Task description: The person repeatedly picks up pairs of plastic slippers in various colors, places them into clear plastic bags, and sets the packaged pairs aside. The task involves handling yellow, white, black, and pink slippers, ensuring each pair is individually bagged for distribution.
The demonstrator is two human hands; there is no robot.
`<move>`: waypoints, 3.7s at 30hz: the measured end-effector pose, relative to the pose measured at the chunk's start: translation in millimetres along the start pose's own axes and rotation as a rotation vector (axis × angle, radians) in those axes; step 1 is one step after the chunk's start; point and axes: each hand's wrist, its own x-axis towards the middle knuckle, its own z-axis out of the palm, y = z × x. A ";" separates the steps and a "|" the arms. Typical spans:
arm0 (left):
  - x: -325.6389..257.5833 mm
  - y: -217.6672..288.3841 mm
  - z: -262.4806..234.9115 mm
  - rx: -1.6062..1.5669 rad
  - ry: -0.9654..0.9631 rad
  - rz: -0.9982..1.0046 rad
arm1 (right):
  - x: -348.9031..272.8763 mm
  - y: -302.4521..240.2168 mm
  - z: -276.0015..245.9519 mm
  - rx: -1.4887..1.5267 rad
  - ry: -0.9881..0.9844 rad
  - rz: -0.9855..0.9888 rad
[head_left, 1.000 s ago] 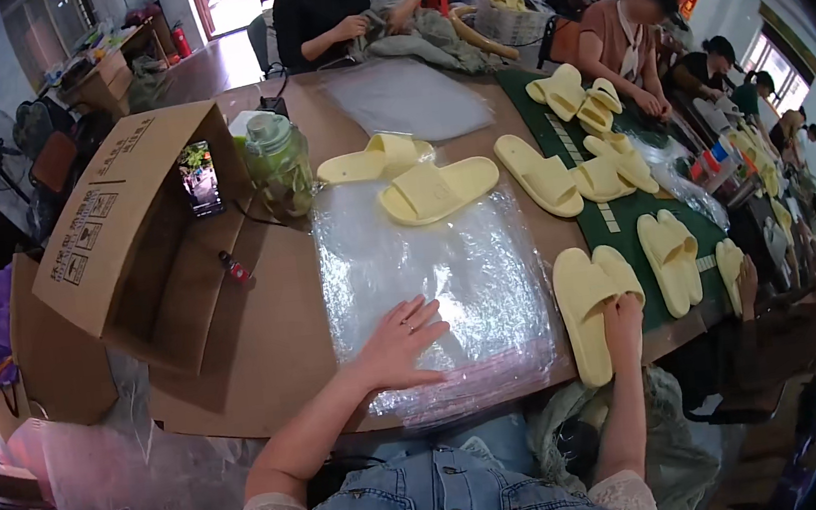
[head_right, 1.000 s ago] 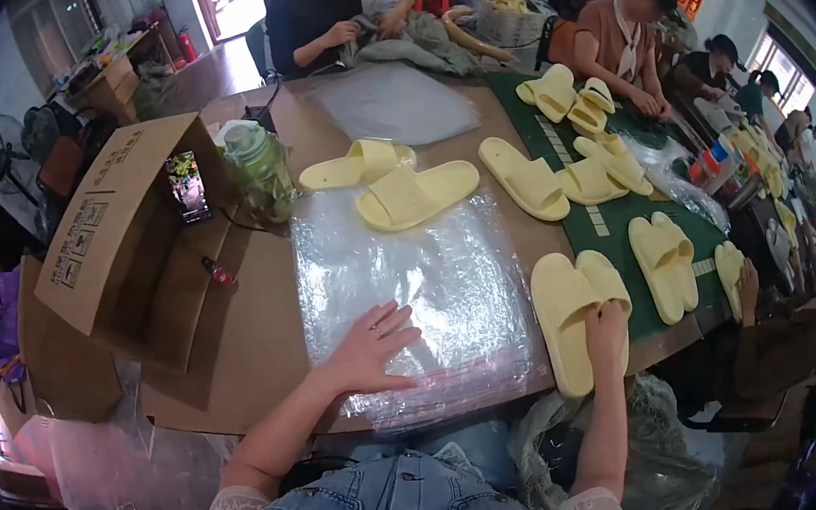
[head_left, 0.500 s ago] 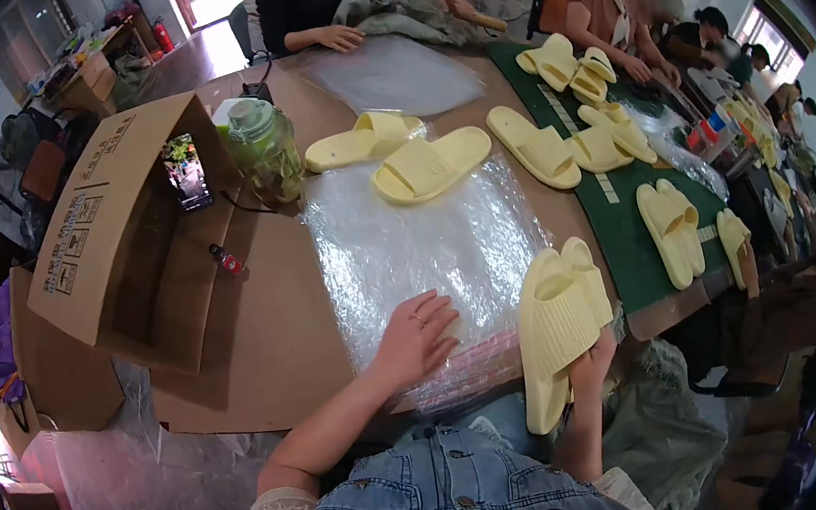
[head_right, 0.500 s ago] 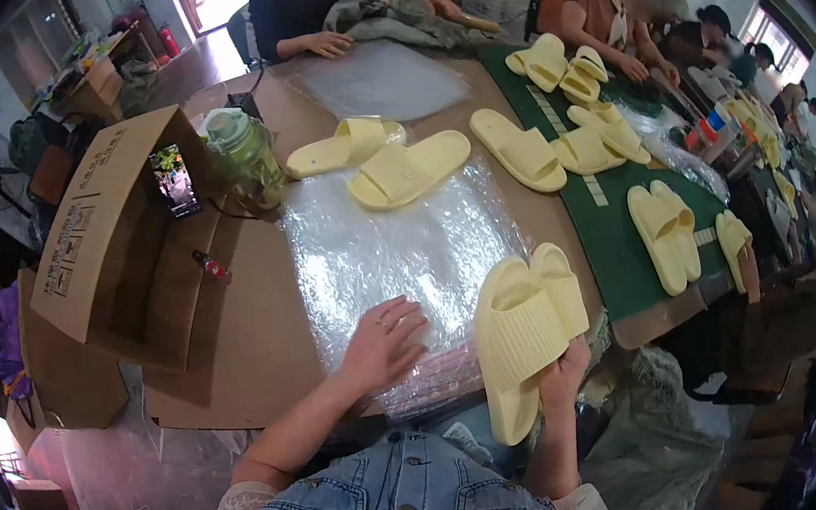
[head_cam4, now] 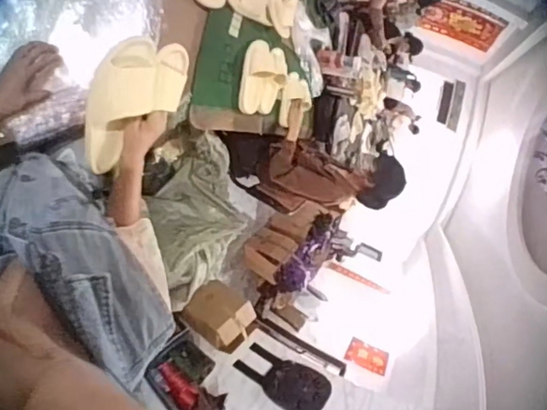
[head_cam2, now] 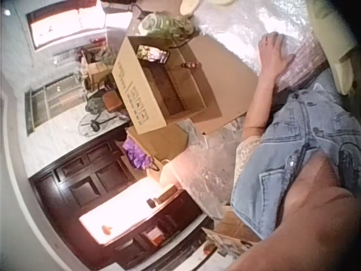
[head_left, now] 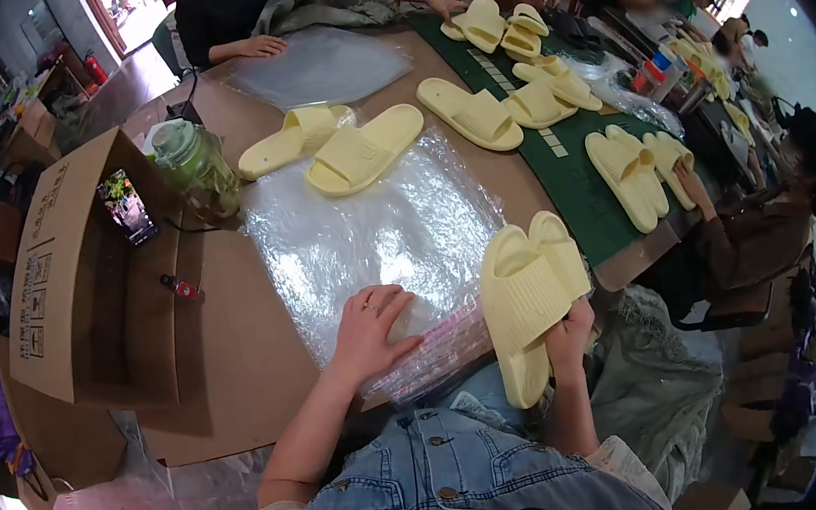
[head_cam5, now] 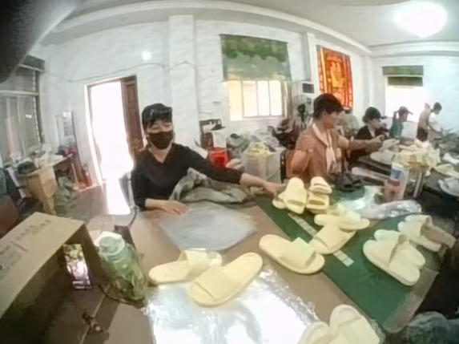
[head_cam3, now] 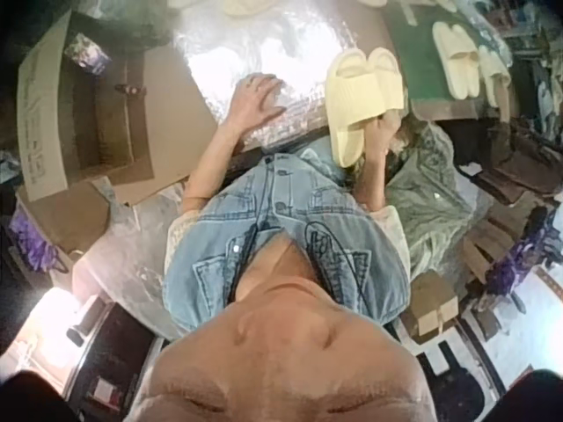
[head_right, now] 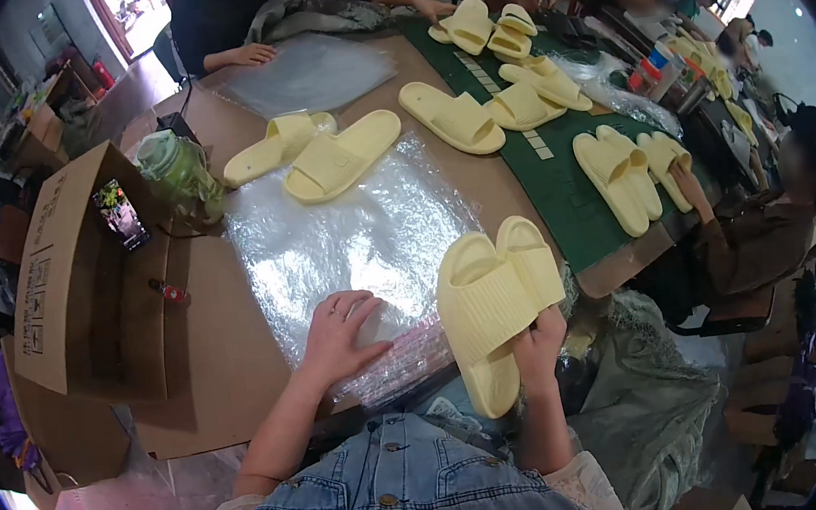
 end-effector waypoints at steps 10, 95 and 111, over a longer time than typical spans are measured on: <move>-2.0 0.3 11.4 -0.207 0.304 -0.140 | -3.7 -13.4 -20.5 0.015 -0.010 -0.099; -29.8 78.4 -22.0 -0.137 0.271 0.057 | -55.1 -58.5 115.0 -0.339 -0.498 -0.001; -45.6 110.1 -8.4 -0.384 -0.091 0.235 | -48.8 -67.3 101.5 -0.355 -0.691 0.099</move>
